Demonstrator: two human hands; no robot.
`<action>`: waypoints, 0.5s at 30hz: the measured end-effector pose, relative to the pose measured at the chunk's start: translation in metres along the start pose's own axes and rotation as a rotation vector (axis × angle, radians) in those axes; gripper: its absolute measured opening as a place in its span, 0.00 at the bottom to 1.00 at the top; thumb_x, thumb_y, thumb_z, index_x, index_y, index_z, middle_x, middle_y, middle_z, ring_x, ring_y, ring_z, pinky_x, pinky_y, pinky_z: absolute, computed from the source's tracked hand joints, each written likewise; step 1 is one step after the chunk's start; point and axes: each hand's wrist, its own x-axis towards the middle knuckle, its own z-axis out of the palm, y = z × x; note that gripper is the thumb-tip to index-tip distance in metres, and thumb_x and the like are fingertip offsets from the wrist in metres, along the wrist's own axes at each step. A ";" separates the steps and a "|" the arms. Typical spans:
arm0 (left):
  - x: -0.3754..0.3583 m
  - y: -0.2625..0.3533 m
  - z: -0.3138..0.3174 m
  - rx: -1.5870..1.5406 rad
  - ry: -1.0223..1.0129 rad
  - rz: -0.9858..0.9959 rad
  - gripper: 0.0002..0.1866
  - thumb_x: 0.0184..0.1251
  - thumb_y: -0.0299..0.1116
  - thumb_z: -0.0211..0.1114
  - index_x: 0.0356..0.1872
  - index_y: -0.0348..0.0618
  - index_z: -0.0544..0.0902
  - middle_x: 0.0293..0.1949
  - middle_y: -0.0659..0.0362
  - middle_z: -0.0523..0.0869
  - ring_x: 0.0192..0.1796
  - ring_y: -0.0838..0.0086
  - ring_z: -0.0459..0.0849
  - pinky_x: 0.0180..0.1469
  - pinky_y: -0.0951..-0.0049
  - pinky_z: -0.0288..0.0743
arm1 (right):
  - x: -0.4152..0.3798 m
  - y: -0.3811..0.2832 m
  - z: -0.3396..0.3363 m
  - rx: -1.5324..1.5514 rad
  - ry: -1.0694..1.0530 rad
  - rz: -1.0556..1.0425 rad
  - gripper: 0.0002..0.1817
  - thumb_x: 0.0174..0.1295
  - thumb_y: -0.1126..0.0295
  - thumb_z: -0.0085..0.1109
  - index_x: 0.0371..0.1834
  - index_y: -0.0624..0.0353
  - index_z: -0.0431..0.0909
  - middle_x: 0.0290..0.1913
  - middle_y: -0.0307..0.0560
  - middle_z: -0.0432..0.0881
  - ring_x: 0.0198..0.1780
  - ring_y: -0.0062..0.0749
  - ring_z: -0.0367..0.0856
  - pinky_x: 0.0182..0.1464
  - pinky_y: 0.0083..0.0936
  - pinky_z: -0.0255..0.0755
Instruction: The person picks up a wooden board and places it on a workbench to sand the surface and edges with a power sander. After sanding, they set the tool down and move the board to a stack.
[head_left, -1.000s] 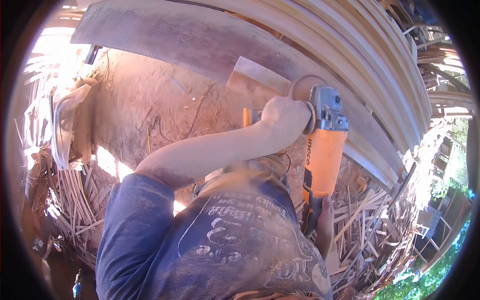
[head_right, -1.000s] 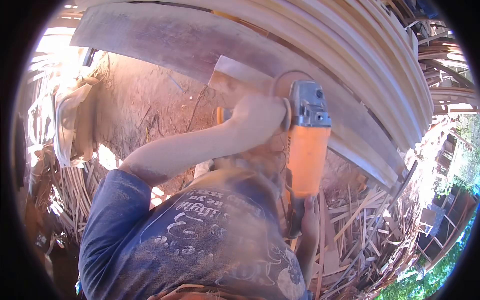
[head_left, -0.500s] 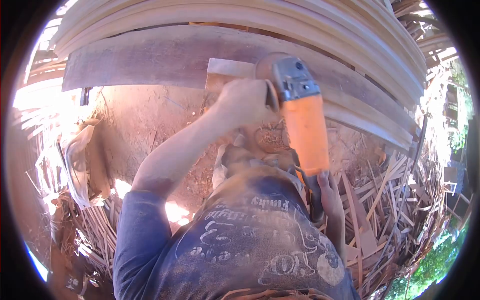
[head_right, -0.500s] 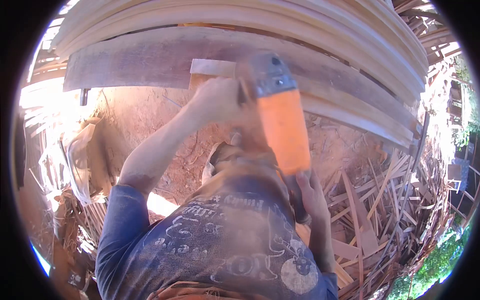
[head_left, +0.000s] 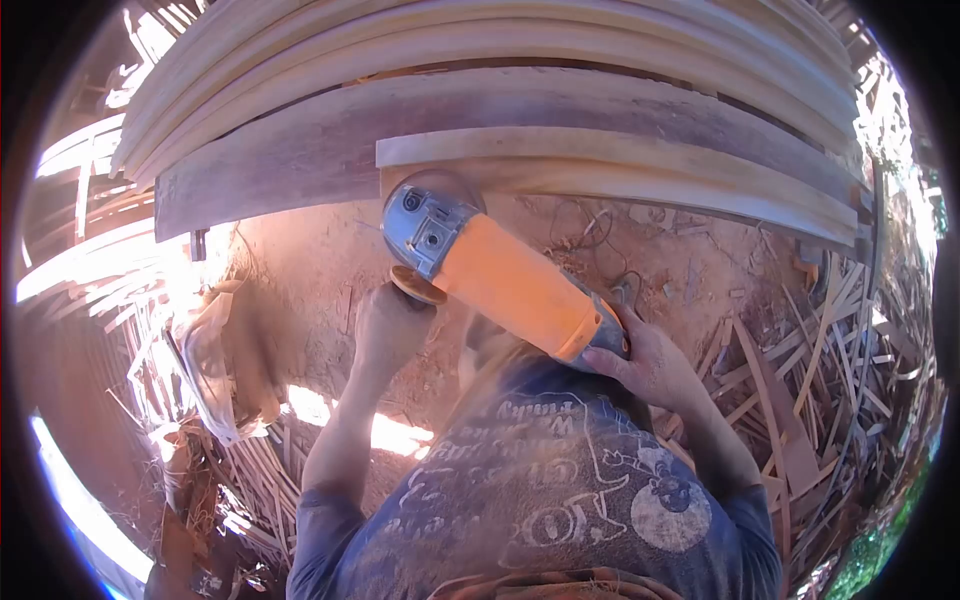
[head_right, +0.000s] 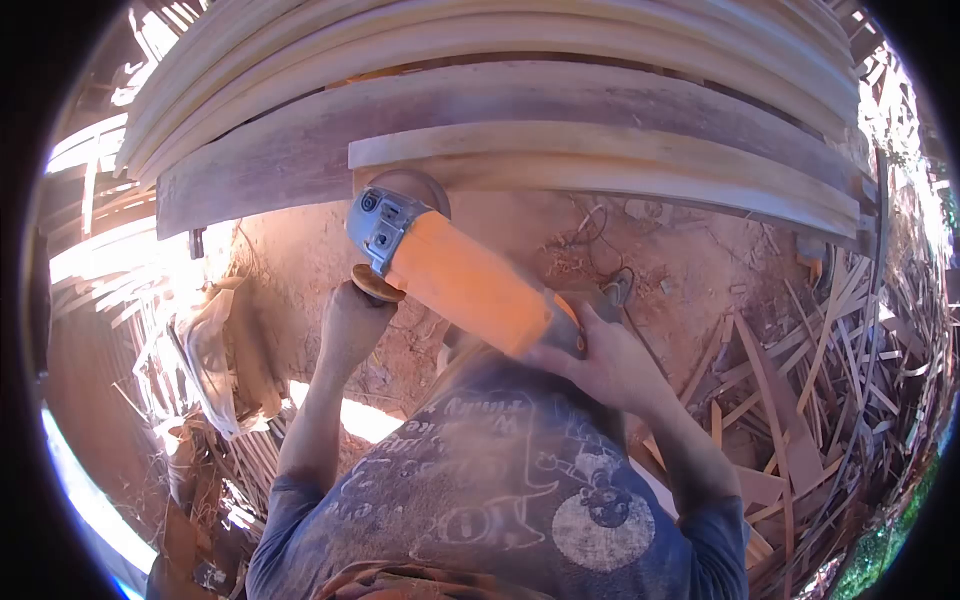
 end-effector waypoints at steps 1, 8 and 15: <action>0.004 0.015 0.009 0.009 -0.042 0.080 0.11 0.55 0.35 0.73 0.32 0.36 0.86 0.27 0.46 0.88 0.35 0.53 0.90 0.37 0.58 0.80 | -0.011 0.019 -0.004 0.066 0.057 -0.011 0.48 0.58 0.40 0.68 0.73 0.64 0.65 0.49 0.63 0.85 0.55 0.52 0.85 0.57 0.36 0.75; 0.001 0.168 0.069 0.182 -0.360 0.426 0.15 0.61 0.43 0.68 0.33 0.40 0.87 0.29 0.47 0.88 0.35 0.50 0.89 0.37 0.54 0.81 | -0.098 0.114 -0.060 0.382 0.249 0.167 0.44 0.56 0.48 0.72 0.70 0.64 0.68 0.54 0.60 0.84 0.58 0.42 0.83 0.59 0.36 0.74; -0.022 0.313 0.160 0.111 -0.501 0.561 0.21 0.61 0.52 0.66 0.35 0.42 0.89 0.28 0.47 0.88 0.35 0.50 0.89 0.38 0.54 0.81 | -0.166 0.226 -0.143 0.509 0.364 0.235 0.47 0.54 0.44 0.72 0.70 0.66 0.69 0.53 0.55 0.84 0.54 0.35 0.83 0.55 0.32 0.76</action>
